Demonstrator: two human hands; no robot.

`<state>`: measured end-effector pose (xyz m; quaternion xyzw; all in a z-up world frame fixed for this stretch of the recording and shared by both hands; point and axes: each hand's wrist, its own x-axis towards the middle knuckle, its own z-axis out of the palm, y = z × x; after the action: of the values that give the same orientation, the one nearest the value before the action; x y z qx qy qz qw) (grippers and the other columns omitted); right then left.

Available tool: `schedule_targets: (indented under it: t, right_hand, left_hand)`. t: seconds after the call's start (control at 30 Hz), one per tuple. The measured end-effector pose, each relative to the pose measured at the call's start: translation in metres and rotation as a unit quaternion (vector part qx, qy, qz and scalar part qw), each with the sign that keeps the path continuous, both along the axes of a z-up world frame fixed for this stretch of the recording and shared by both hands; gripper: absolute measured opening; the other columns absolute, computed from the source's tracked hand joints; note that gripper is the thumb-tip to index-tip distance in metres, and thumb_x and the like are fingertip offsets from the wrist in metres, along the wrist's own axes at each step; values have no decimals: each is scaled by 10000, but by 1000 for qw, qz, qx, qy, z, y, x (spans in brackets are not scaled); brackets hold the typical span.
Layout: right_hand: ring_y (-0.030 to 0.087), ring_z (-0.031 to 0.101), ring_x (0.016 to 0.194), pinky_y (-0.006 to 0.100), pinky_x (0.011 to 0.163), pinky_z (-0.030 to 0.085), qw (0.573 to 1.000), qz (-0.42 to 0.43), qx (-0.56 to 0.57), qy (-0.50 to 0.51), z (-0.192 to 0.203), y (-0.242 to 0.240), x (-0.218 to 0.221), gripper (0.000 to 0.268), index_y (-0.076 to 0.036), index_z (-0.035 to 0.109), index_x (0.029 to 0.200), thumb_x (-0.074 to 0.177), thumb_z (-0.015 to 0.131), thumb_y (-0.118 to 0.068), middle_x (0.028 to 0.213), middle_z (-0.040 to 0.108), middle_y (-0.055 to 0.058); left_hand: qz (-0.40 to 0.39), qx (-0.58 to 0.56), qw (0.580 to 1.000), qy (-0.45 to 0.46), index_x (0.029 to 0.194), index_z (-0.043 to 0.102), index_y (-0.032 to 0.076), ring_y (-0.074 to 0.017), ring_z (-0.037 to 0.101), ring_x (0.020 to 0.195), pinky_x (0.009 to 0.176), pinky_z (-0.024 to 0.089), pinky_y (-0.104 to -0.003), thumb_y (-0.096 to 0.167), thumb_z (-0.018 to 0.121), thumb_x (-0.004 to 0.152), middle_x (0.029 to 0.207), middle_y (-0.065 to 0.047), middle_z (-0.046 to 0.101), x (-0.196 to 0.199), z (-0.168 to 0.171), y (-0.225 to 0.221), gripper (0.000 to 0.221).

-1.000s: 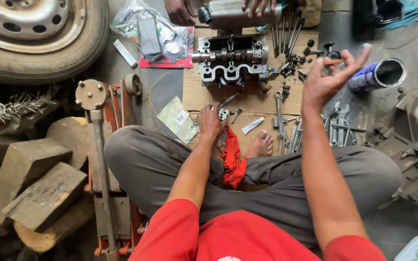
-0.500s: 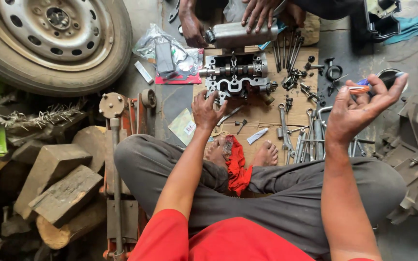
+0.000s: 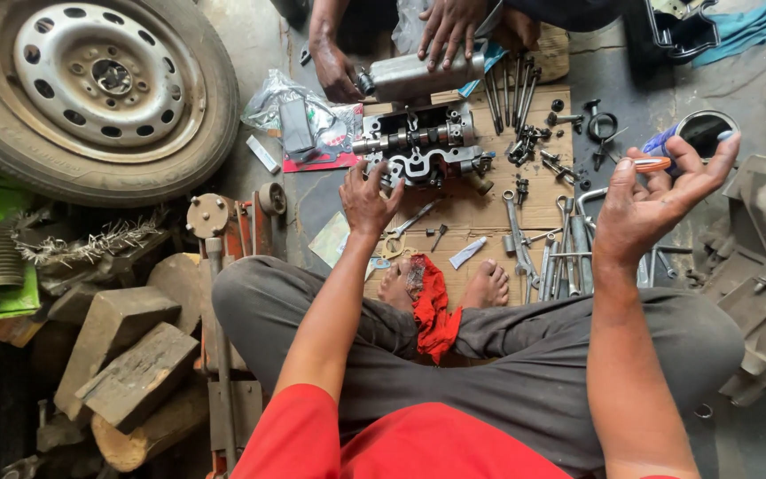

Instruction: The person sits on the floor of a repair workshop and wipes an engine camshaft/rocker assembly with a red cloth. They squeeze sealant from a small tube onto a fitting, stretch and fit an orange O-ring, and press a metal fitting into the engine casting by hand.

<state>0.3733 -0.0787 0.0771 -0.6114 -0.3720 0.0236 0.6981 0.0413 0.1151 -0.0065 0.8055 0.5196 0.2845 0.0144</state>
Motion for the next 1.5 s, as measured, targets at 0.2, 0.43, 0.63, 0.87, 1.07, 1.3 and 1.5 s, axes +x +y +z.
schedule_targets:
  t: [0.2,0.43,0.63,0.87,1.07,1.3,1.5]
  right_hand:
    - [190,638,1055,318,1033,596,1000,6,-7,18,5,0,-7,945,-193,47,1702,1020,586,178,1402,482,138]
    - [209,625,1107,333,1066,590,1000,22,-12,19,3,5,-12,957,-196,48,1699,1012,599,180,1426,462,148]
    - [216,647,1095,337,1031,594,998,28,-31,42,10,7,-18,930,-183,43,1695,1079,640,176,1417,463,155]
    - [231,642,1137,356,1062,589,997,22,-55,41,12,10,-23,938,-173,62,1694,1059,657,179,1472,461,177]
    - [237,643,1131,362,1081,602,995,36,-74,62,14,11,-27,931,-171,66,1689,1063,666,167,1471,460,171]
    - [238,645,1141,355,1095,590,992,51,-87,74,13,12,-30,951,-176,59,1694,1043,655,179,1437,461,162]
    - [256,662,1149,353,1060,607,991,57,-97,71,13,10,-30,961,-180,47,1690,1038,663,167,1476,462,178]
  left_hand:
    - [3,-33,999,-24,1248,586,126,-321,573,1168,944,447,-491,481,791,857,1253,-102,607,13,12,26,566]
    - [-16,45,998,-27,1221,635,154,-332,564,1158,932,441,-484,455,802,831,1251,-125,589,34,35,80,521]
    - [-26,39,999,-17,1104,688,226,-327,555,1191,944,428,-473,461,797,851,1258,-122,591,53,42,122,362]
    - [-32,38,998,28,1222,627,156,-316,530,1199,1011,378,-491,532,764,860,1243,-108,601,74,35,150,539]
    - [-11,30,998,57,1319,549,98,-301,530,1215,1116,289,-541,623,759,820,1200,-101,610,92,9,174,754]
    - [-4,10,998,60,1414,478,126,-320,504,1260,1132,284,-526,617,777,811,1268,-102,588,94,3,177,834]
    - [-7,10,999,36,1483,381,167,-335,477,1292,1142,273,-562,586,857,774,1297,-150,560,88,-3,179,952]
